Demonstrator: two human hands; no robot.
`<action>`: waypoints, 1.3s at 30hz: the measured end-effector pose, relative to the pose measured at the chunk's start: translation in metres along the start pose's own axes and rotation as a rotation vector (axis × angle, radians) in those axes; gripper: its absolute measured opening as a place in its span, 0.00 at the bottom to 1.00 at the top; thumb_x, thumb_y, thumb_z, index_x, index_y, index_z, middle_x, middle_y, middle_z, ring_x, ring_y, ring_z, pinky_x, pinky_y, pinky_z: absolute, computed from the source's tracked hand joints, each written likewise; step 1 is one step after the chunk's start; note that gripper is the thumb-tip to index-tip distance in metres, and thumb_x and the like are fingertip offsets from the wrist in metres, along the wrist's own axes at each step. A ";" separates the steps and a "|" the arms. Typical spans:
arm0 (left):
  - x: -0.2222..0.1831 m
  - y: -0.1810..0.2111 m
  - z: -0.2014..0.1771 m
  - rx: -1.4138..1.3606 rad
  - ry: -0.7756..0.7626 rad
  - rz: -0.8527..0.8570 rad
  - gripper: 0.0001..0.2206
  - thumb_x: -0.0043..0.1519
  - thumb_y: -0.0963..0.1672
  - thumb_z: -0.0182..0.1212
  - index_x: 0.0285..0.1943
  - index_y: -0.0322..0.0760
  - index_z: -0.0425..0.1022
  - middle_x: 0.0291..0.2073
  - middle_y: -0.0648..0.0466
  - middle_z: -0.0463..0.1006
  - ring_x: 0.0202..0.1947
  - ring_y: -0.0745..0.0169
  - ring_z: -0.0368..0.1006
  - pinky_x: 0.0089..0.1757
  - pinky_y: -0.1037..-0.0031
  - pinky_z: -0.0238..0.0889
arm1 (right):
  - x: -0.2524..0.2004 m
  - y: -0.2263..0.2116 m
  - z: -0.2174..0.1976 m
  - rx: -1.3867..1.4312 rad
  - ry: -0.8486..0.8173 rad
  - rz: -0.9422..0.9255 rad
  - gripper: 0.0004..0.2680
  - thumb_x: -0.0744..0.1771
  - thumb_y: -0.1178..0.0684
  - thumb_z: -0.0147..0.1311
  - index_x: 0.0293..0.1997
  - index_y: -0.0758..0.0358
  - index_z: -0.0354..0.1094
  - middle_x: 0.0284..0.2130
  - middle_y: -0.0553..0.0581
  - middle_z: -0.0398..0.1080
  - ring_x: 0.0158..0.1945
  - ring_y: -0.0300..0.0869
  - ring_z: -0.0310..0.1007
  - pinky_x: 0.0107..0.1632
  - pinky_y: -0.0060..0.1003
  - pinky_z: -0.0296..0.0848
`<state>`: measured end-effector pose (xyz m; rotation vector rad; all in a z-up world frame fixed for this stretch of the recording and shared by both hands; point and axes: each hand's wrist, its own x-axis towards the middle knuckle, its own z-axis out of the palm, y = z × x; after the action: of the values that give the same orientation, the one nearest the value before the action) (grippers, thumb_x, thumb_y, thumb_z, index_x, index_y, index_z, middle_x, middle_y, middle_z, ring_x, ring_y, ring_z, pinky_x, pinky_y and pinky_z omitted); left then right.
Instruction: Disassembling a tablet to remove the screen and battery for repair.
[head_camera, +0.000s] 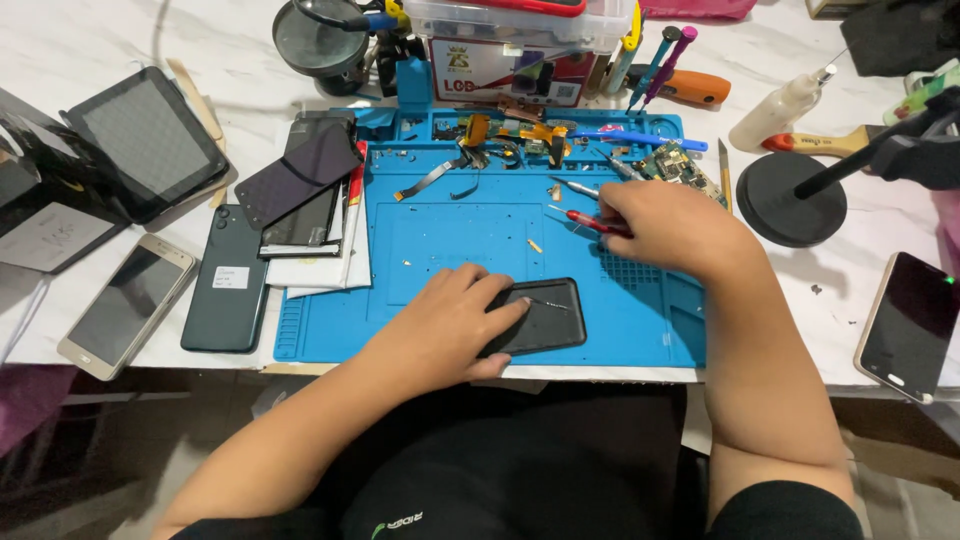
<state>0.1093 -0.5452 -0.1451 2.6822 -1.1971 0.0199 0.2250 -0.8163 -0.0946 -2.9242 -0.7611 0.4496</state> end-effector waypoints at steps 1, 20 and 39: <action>-0.001 -0.001 -0.001 0.001 0.000 0.000 0.25 0.59 0.52 0.63 0.63 0.40 0.73 0.57 0.38 0.72 0.57 0.35 0.68 0.50 0.54 0.66 | -0.002 -0.006 -0.004 0.000 0.001 0.000 0.12 0.64 0.51 0.63 0.51 0.60 0.74 0.39 0.63 0.79 0.43 0.57 0.82 0.46 0.48 0.79; -0.010 -0.016 -0.016 -0.065 -0.045 -0.128 0.25 0.55 0.52 0.66 0.61 0.41 0.75 0.59 0.43 0.72 0.60 0.40 0.67 0.49 0.54 0.66 | 0.016 -0.031 0.036 -0.038 0.046 -0.452 0.05 0.64 0.53 0.58 0.39 0.59 0.71 0.38 0.57 0.74 0.39 0.55 0.79 0.38 0.48 0.78; -0.020 -0.053 -0.025 -2.251 0.323 -0.599 0.23 0.63 0.53 0.57 0.50 0.25 0.77 0.36 0.35 0.82 0.34 0.42 0.83 0.39 0.48 0.79 | 0.027 0.020 0.014 0.002 0.273 0.096 0.13 0.67 0.50 0.57 0.58 0.53 0.74 0.42 0.59 0.77 0.50 0.59 0.78 0.51 0.53 0.75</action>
<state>0.1366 -0.4915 -0.1321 0.7336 0.1341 -0.5481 0.2528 -0.8202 -0.1179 -2.9421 -0.5856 0.0526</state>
